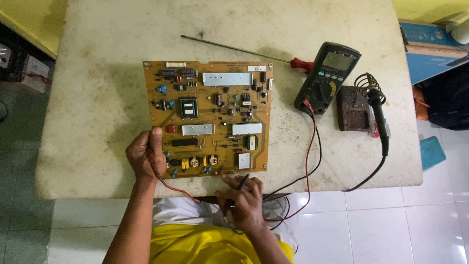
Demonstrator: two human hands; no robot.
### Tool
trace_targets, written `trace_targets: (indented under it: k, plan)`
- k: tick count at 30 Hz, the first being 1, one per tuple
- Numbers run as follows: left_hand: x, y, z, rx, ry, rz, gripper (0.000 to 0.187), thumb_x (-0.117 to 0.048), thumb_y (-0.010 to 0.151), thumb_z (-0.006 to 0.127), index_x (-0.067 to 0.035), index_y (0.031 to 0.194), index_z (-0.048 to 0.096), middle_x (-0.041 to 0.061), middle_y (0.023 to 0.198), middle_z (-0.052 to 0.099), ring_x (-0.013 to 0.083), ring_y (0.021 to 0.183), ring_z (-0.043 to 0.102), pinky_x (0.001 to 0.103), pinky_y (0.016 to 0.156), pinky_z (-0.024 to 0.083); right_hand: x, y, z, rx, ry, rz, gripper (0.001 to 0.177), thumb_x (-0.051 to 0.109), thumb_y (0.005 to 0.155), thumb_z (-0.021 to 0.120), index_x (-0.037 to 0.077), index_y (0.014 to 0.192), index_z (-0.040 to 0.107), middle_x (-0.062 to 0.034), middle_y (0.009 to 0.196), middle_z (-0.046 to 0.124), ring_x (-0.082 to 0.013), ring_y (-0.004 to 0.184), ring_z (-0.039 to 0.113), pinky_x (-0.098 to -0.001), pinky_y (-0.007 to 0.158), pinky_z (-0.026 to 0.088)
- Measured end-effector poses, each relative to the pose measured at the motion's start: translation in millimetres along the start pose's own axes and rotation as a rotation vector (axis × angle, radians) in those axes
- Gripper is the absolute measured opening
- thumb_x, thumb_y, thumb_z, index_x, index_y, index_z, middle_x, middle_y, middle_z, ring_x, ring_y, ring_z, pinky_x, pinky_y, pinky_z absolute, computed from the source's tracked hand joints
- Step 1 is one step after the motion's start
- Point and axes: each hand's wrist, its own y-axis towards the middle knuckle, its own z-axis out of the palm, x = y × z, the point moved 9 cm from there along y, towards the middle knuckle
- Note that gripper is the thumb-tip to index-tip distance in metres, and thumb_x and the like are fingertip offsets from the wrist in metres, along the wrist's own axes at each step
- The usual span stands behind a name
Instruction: The person tests a circuit board using a multimeter. They hold the board and use the multimeter probes to touch various points on the board's surface and backside.
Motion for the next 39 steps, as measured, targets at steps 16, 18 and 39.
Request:
trace_targets:
  k: [16,18,39]
  plan:
    - [-10,0,-2,0.001,-0.041,0.036,0.049,-0.027,0.112,0.053,-0.009,0.069,0.037,0.000,0.063,0.027,0.0121,0.063,0.029,0.034,0.057,0.026,13,15,-5,0.035,0.088,-0.021,0.013,0.031,0.094,0.070,0.023,0.086,0.064,0.0116,0.102,0.076,-0.0191,0.096,0.066,-0.0427,0.089,0.039]
    - [-7,0,-1,0.007,-0.017,0.041,0.050,-0.029,0.113,0.054,-0.010,0.070,0.039,0.001,0.062,0.029,0.0134,0.062,0.029,0.034,0.057,0.026,-11,18,-11,-0.022,0.003,0.084,0.018,0.031,0.092,0.072,0.028,0.081,0.057,0.0060,0.124,0.072,-0.0153,0.104,0.062,-0.0383,0.095,0.031]
    - [13,-3,-3,-0.073,-0.125,0.114,0.046,-0.012,0.111,0.065,-0.007,0.066,0.057,0.015,0.051,0.045,0.0291,0.049,0.049,0.035,0.057,0.043,-43,54,12,-0.101,-0.066,0.026,0.022,0.029,0.091,0.075,0.024,0.093,0.054,-0.0009,0.133,0.069,-0.0264,0.095,0.057,-0.0409,0.087,0.033]
